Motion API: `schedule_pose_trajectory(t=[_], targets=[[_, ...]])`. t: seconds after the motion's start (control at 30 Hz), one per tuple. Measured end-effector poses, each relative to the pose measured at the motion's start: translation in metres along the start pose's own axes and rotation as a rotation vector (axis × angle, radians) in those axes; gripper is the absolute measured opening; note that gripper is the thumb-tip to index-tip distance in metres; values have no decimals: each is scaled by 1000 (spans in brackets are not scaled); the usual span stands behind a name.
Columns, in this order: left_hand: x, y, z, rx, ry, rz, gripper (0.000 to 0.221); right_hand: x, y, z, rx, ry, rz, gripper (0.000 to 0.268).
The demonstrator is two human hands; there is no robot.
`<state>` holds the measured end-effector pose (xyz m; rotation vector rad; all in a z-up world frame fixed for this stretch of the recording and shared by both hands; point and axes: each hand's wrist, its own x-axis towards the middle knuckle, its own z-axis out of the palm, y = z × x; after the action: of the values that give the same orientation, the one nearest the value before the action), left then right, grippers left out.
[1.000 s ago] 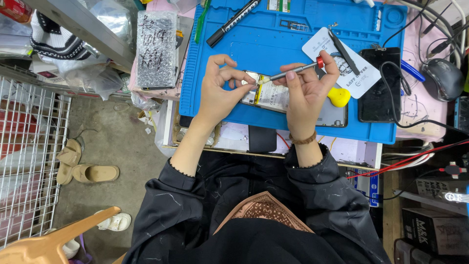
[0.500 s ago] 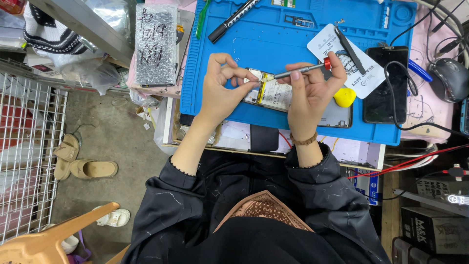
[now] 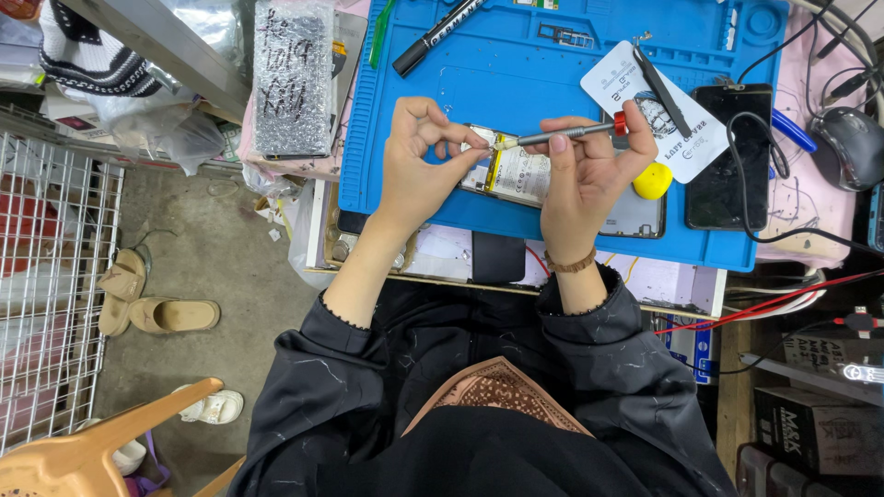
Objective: The person uses a screwdriver to remove screws from the internal frame of a mobile phone and uses a plastic pry tool to detach internal components.
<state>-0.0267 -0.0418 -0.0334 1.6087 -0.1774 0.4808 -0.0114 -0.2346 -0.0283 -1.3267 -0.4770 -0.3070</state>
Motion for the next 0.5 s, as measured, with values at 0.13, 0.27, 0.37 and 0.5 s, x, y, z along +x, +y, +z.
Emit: schedule_pose_trajectory(t=[0.13, 0.27, 0.37, 0.5], targets=[[-1, 0, 1, 8, 4, -14, 54, -1, 0, -1, -15, -17, -7, 54], [-2, 1, 1, 30, 7, 4, 54, -2, 0, 0, -40, -16, -29, 55], [-2, 0, 2, 45, 13, 31, 54, -3, 1, 1, -60, -8, -45, 56], [-2, -2, 1, 120, 27, 76, 53, -4, 2, 3, -90, -5, -74, 57]])
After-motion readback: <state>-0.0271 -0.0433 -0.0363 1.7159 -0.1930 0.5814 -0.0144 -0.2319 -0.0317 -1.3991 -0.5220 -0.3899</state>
